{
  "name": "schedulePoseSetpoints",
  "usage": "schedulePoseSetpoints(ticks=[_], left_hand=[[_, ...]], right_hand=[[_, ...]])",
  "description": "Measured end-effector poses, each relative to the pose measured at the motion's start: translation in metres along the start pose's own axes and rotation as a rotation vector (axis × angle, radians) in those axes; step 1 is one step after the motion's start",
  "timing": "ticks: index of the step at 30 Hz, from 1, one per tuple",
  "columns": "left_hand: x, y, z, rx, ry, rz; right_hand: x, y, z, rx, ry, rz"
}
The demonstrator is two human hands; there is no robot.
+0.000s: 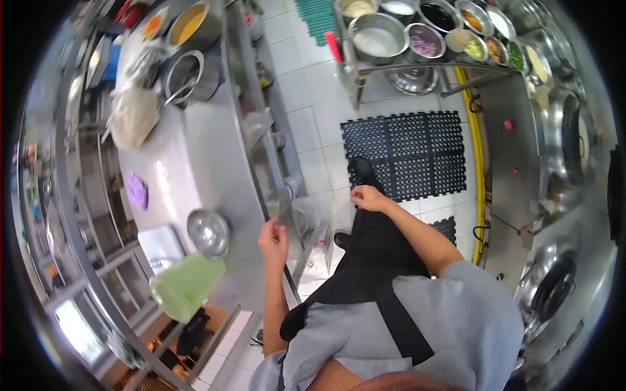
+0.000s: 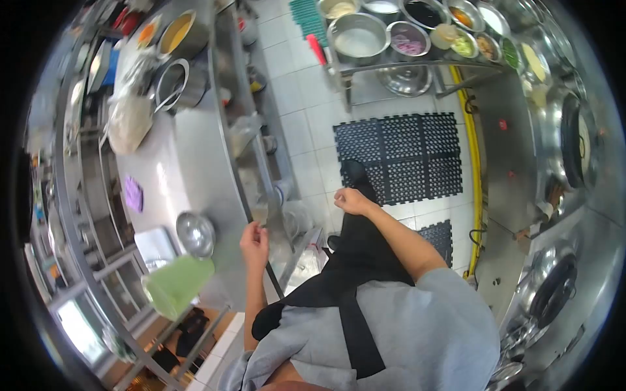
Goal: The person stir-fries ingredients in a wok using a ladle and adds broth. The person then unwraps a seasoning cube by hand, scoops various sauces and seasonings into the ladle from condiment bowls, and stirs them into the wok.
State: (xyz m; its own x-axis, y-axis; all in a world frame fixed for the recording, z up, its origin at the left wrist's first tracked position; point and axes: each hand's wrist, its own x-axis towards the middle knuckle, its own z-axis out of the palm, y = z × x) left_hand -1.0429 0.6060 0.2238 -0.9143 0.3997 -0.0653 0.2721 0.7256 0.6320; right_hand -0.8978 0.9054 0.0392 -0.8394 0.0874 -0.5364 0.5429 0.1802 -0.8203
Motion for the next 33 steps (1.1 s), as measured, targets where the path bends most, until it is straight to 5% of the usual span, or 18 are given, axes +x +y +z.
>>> schedulePoseSetpoints(ticks=[3,5,9,13,19,22,25,27,28,29,30,31,33], left_hand=[[0.028,-0.031,0.023,0.061,0.07,-0.043],[0.04,-0.013,0.024,0.063,0.039,-0.106],[0.063,0.012,0.021,0.521,-0.331,-0.132],[0.109,-0.01,0.068,0.221,-0.741,0.02],[0.156,0.13,0.145,0.28,-0.899,0.502],[0.151,0.222,0.153,0.113,-0.911,0.325],[0.152,0.283,0.165,-0.049,-1.14,0.26],[0.161,0.344,0.176,-0.117,-1.285,0.207],[0.165,0.381,0.169,-0.142,-1.274,0.158],[0.171,0.4,0.169,-0.226,-1.241,0.144],[0.184,0.412,0.173,-0.305,-1.204,0.143],[0.199,0.428,0.173,-0.326,-1.157,0.184],[0.225,0.459,0.171,-0.378,-0.984,0.214]], right_hand=[[-0.032,0.081,-0.06,0.285,0.065,0.123],[-0.077,0.094,-0.119,0.415,0.312,0.523],[-0.197,0.154,-0.182,0.44,0.854,0.691],[-0.31,0.146,-0.198,0.479,1.038,0.731],[-0.443,0.195,-0.235,0.127,1.578,0.892],[-0.479,0.243,-0.27,-0.074,1.759,1.138],[-0.495,0.278,-0.302,0.286,1.745,1.052],[-0.513,0.285,-0.307,0.915,1.824,0.668],[-0.497,0.291,-0.33,1.221,1.695,0.475],[-0.498,0.293,-0.334,1.345,1.752,0.479],[-0.502,0.326,-0.329,1.069,1.979,0.581],[-0.521,0.346,-0.328,0.939,1.908,0.645],[-0.537,0.275,-0.337,0.774,1.892,0.816]])
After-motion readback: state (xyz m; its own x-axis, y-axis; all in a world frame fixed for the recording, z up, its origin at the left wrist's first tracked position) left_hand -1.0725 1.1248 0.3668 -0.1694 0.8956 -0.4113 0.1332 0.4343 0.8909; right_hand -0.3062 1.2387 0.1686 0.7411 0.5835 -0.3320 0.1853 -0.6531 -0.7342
